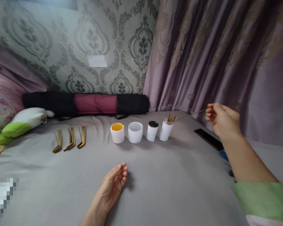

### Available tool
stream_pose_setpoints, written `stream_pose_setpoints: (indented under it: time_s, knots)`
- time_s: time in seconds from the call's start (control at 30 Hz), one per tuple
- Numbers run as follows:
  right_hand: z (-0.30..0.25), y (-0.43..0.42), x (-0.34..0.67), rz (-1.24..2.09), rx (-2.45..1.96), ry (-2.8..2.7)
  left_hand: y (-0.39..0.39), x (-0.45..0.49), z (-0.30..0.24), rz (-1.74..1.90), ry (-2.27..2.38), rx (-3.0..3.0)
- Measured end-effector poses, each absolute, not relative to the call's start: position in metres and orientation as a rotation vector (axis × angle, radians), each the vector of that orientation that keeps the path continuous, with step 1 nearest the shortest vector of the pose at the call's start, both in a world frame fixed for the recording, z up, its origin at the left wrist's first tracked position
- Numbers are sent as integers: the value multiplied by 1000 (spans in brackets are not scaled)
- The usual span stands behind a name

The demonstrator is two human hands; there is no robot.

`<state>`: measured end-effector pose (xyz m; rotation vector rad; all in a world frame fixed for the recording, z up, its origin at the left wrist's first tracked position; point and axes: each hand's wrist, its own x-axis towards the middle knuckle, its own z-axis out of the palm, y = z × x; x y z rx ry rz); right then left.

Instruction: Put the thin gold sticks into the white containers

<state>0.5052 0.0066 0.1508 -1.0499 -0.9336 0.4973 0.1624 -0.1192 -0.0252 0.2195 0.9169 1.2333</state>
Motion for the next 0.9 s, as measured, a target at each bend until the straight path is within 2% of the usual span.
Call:
stream_pose_setpoints:
  time_s: [0.43, 0.9]
  knots:
    - [169, 36, 508, 254, -1060, -1070, -118, 162, -26, 1233, 911, 219]
    - [167, 47, 496, 216, -1147, -1225, -118, 162, -28, 1229, 905, 211]
